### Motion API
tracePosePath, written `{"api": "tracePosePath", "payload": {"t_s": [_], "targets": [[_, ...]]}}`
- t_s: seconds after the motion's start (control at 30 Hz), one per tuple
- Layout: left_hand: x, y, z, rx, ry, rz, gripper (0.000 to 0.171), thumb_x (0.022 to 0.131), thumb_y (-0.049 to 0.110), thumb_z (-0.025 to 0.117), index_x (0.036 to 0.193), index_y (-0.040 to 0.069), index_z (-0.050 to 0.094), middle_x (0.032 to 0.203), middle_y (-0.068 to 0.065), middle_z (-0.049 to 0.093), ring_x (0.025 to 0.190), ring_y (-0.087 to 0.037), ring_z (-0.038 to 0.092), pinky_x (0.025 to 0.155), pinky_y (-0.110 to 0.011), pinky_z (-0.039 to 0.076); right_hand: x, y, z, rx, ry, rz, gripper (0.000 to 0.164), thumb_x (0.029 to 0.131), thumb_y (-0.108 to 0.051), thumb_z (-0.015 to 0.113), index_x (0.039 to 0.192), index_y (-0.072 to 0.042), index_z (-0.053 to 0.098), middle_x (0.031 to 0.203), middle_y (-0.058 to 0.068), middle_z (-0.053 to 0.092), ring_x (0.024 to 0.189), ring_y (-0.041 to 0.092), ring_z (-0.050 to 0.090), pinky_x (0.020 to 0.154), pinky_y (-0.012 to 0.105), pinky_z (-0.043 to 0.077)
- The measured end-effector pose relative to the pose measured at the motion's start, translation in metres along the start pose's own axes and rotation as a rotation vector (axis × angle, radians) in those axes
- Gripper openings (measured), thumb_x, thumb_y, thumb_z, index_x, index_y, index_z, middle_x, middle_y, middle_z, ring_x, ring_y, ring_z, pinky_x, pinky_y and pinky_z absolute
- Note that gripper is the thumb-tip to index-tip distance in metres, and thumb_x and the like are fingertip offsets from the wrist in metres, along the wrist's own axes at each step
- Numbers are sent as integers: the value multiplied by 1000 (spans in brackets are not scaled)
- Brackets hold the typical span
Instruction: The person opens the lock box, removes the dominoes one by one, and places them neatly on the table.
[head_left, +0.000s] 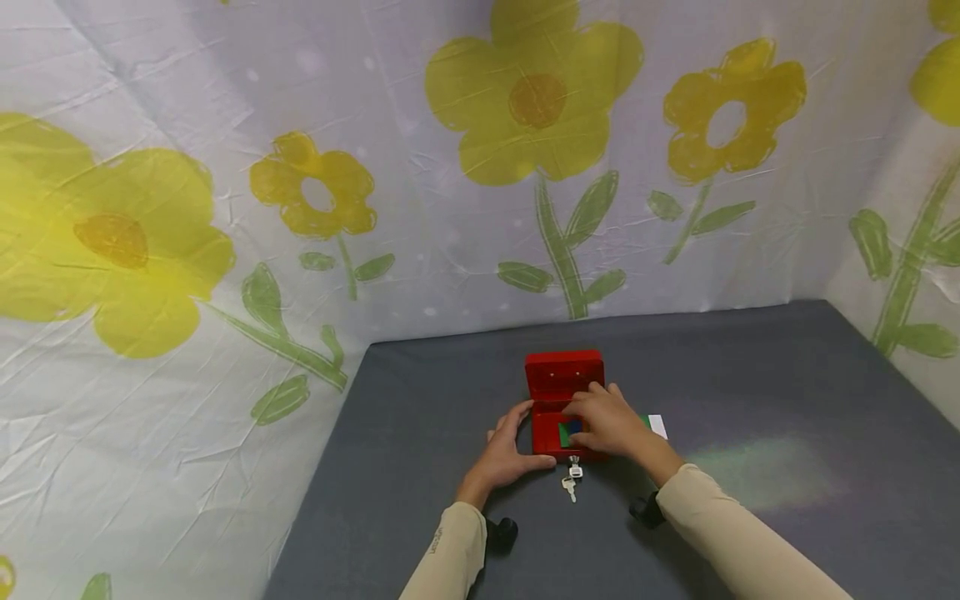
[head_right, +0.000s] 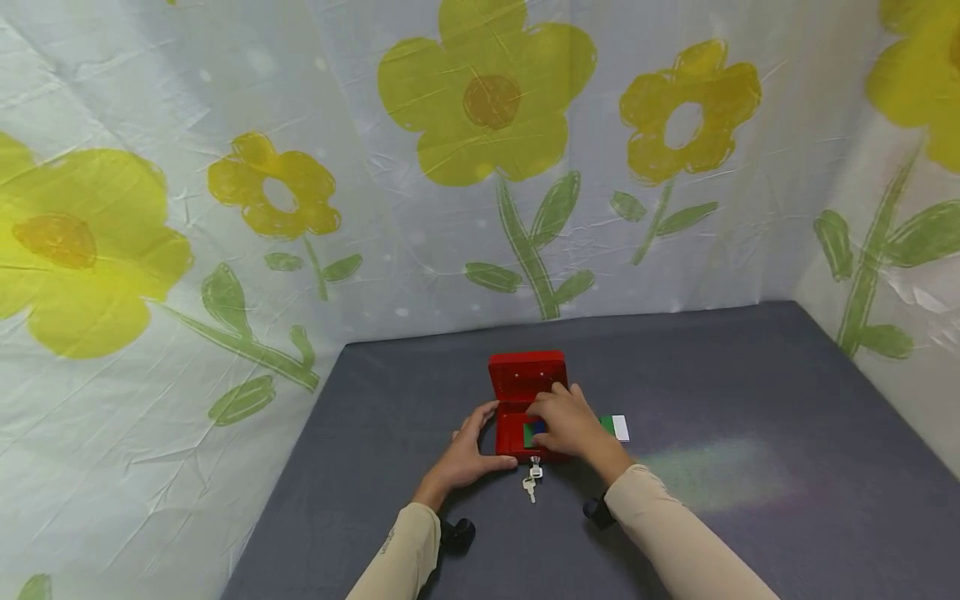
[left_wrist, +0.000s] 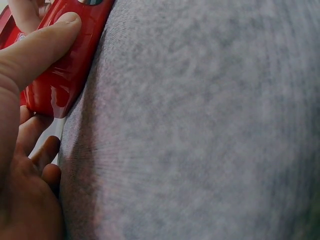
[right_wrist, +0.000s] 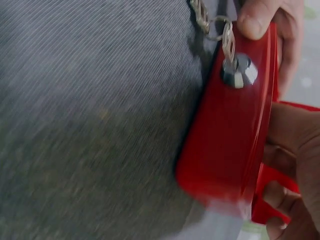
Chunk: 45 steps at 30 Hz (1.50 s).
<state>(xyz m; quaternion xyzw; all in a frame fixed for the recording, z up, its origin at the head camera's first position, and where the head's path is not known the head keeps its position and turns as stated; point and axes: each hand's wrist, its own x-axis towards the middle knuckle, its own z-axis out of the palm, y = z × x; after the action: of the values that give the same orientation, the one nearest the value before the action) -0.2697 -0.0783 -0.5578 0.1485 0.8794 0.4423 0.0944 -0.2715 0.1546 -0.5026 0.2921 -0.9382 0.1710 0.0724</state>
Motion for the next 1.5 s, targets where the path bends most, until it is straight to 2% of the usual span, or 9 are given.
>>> {"api": "tracePosePath", "payload": {"t_s": [0.23,0.47,0.6,0.8,1.03,1.5], "targets": [[1,0,2,1,-9,7,99,79,44,86,159,29,29,163,-4,38,145,-34,33,114,-63,32,6,-4,6,-55,-57,34,36,74,-27,91,107,-15,79,105,1,76,90,21,52,74,36,30],[1,2,2,-6,-7,20,99,78,42,87,158,28,30,163,-4,39,147,-33,34,116,-64,28,8,-6,8,-90,-73,35,39,71,-29,93,105,-15,80,105,3,76,92,23,53,76,38,32],[1,4,3,-8,-11,25,99,78,42,87,158,29,31,163,-4,39,148,-32,33,117,-64,26,9,-6,9,-91,-90,52,40,71,-29,93,106,-14,80,107,3,75,94,23,53,78,38,33],[1,4,3,-13,-9,28,98,78,42,87,158,29,31,163,-3,39,147,-31,33,116,-62,29,9,-8,8,-69,-101,59,39,72,-26,92,107,-13,79,107,4,75,96,24,54,80,40,35],[1,3,3,-15,-7,22,99,78,42,87,158,29,31,163,-4,39,147,-32,32,116,-63,28,10,-10,7,-47,-91,53,40,74,-25,90,110,-12,78,110,4,75,99,24,54,81,41,34],[0,0,0,-2,-2,7,99,78,43,87,158,28,31,163,-5,39,146,-34,33,116,-64,28,7,-3,6,4,-11,-4,42,76,-28,90,113,-13,77,107,2,73,90,18,47,74,36,23]]}}
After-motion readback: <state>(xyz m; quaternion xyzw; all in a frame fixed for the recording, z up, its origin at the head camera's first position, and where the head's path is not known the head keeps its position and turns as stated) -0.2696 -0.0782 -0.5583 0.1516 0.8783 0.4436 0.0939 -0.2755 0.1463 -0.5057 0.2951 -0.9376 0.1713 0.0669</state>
